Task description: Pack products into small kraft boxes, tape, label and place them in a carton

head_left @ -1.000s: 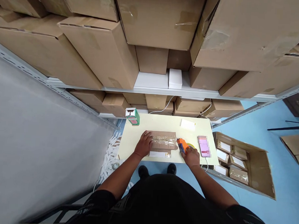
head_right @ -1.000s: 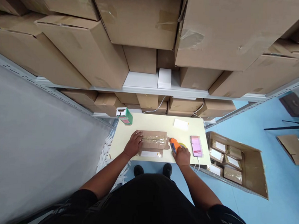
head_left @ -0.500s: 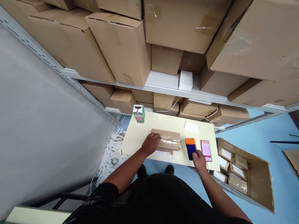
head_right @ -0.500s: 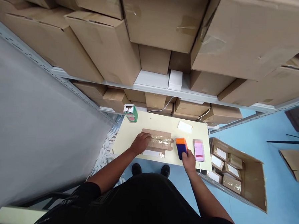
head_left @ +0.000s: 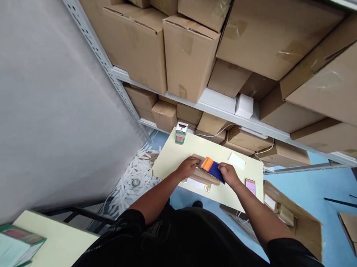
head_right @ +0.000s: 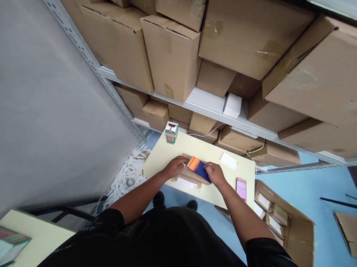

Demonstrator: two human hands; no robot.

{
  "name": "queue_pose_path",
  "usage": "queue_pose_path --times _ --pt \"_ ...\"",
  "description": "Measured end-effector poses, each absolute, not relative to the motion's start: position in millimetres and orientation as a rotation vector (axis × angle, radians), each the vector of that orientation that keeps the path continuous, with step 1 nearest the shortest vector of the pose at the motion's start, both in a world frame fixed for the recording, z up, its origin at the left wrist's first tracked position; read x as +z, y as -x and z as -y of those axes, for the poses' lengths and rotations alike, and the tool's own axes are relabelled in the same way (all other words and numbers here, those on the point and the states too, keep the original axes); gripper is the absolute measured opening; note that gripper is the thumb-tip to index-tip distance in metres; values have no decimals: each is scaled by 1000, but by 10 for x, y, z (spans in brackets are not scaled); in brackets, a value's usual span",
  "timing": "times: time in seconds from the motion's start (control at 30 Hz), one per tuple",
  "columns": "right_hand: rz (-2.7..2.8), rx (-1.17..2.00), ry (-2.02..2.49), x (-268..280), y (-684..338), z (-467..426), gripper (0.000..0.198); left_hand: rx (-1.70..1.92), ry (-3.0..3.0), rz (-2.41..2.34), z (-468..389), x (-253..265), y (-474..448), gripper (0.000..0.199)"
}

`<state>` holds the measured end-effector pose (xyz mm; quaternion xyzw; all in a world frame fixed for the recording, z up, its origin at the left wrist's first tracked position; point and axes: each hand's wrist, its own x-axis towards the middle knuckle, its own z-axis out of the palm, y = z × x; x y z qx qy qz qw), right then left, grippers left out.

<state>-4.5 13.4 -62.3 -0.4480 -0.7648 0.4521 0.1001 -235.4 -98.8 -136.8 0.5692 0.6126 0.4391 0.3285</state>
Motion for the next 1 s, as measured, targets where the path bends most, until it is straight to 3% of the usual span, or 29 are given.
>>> queue_pose_path --times 0.2,0.33,0.67,1.0 --pt "2360 1249 1342 -664 75 -168 33 1163 -865 -1472 974 -1079 2290 35" --pt "2436 1215 1342 -627 107 -173 34 1175 -653 -1409 922 -1006 2157 21" --pt "2772 1047 1539 -429 354 -235 56 1209 -819 -1712 936 -1233 2213 22" --pt "2596 1476 1665 -489 480 -389 61 1198 -743 -1941 1126 -1506 2755 21"
